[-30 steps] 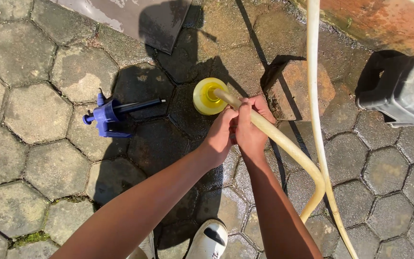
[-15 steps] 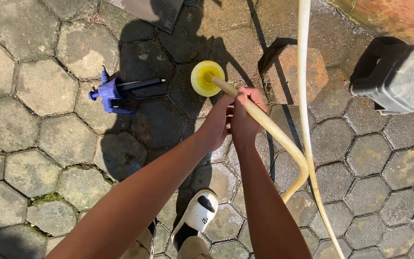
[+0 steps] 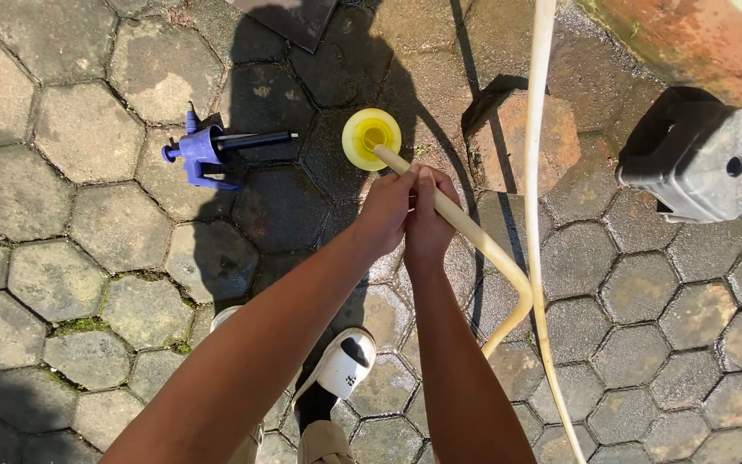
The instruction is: Preparing a manual pressure sprayer by unscrewing the pump assembly and checking the hose connection
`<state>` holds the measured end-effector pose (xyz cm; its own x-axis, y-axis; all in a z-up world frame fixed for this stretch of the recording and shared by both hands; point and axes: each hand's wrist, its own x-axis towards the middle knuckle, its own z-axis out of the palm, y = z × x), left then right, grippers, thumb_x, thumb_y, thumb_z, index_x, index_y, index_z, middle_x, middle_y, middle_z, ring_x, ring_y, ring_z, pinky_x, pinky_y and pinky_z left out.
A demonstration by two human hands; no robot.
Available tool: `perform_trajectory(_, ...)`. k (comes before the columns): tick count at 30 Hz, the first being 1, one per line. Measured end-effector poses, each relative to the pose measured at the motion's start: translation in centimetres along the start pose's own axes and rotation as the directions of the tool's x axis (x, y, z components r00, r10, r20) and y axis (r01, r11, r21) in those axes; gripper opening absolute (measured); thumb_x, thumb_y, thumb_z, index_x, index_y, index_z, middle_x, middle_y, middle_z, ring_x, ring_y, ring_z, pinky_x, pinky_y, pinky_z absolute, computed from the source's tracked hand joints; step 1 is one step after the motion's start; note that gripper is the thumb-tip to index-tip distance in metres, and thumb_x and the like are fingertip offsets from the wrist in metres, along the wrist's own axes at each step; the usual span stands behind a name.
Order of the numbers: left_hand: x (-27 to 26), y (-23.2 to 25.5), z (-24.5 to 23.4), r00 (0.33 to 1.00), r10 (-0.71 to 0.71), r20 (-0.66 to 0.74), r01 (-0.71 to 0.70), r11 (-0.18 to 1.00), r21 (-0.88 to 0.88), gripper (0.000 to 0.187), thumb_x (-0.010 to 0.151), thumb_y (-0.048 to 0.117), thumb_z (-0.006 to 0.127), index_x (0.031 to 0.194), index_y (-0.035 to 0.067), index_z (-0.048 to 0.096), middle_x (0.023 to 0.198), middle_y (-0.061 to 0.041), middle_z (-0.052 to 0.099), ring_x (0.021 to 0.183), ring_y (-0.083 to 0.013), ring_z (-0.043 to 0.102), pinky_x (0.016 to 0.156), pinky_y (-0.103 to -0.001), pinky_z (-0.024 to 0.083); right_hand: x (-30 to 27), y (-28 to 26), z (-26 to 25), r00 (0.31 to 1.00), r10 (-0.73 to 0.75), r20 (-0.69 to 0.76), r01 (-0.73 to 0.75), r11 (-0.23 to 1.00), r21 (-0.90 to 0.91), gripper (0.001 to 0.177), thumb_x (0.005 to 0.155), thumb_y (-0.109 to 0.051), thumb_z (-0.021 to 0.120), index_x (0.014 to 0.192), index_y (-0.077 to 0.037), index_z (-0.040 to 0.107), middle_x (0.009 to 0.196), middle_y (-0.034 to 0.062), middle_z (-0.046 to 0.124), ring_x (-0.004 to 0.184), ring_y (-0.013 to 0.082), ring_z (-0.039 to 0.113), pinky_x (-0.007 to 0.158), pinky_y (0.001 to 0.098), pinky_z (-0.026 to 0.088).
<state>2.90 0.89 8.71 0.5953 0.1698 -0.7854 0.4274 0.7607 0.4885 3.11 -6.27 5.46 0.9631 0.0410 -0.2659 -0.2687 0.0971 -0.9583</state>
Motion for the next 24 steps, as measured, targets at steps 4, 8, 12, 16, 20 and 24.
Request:
perform_trajectory(4,1.3,-0.9,0.3,0.998,0.001,-0.061,0.000,1.000,0.019,0.036,0.105,0.035,0.056,0.111,0.000,0.063,0.085,-0.009,0.064,0.075,-0.0218,0.068,0.068,-0.039,0.057,-1.2,-3.3,1.2,0.998,0.058,0.005,-0.058,0.998,0.017,0.023,0.104,-0.019,0.062,0.118,-0.003,0.069,0.087,0.0165,0.072,0.081,0.0162,0.066,0.072,0.0318,0.058)
perform_trajectory(8,2.3,-1.7,0.2,0.994,0.005,-0.107,0.000,0.999,0.042,0.035,0.105,0.030,0.055,0.112,-0.004,0.062,0.082,-0.011,0.063,0.068,-0.0239,0.069,0.063,-0.042,0.060,-2.6,-6.4,2.0,0.981,0.195,0.025,-0.196,0.980,0.045,0.041,0.106,-0.023,0.060,0.141,-0.004,0.054,0.095,0.0062,0.068,0.083,0.0098,0.064,0.072,0.0228,0.057)
perform_trajectory(12,1.9,-1.6,0.3,0.990,0.010,-0.138,-0.005,0.999,0.041,0.034,0.105,0.026,0.054,0.113,-0.006,0.061,0.079,-0.012,0.062,0.064,-0.0252,0.070,0.060,-0.044,0.062,-3.8,-9.1,1.1,0.897,0.438,0.066,-0.437,0.899,-0.034,0.047,0.101,-0.045,0.063,0.135,-0.013,0.054,0.093,0.0039,0.064,0.081,0.0122,0.063,0.078,0.0374,0.058)
perform_trajectory(16,-0.2,-0.5,1.1,0.978,-0.022,-0.209,0.041,0.995,0.088,0.038,0.103,0.027,0.055,0.115,-0.007,0.063,0.078,-0.016,0.063,0.064,-0.0319,0.072,0.060,-0.051,0.062,-4.7,-12.3,0.6,0.761,0.641,0.101,-0.615,0.762,-0.204,0.048,0.098,-0.060,0.056,0.110,-0.014,0.060,0.090,0.0014,0.059,0.081,0.0170,0.063,0.075,0.0376,0.056)
perform_trajectory(20,3.0,-3.3,0.9,0.960,-0.015,-0.281,0.082,0.970,0.228,0.035,0.097,0.034,0.065,0.109,0.003,0.074,0.079,-0.013,0.071,0.067,-0.0321,0.075,0.053,-0.047,0.060,-4.2,-14.0,1.0,0.626,0.773,0.108,-0.719,0.625,-0.305,0.056,0.099,-0.068,0.044,0.102,-0.013,0.053,0.088,0.0004,0.055,0.080,0.0203,0.062,0.077,0.0408,0.056)
perform_trajectory(24,1.0,-1.9,0.4,0.957,-0.018,-0.290,0.050,0.993,0.105,0.035,0.100,0.022,0.059,0.109,-0.010,0.067,0.084,-0.023,0.065,0.067,-0.0330,0.072,0.058,-0.053,0.063,-3.1,-13.5,0.1,0.496,0.853,0.160,-0.750,0.514,-0.416,0.066,0.098,-0.075,0.032,0.105,-0.013,0.054,0.090,0.0082,0.066,0.081,0.0276,0.072,0.074,0.0411,0.059)
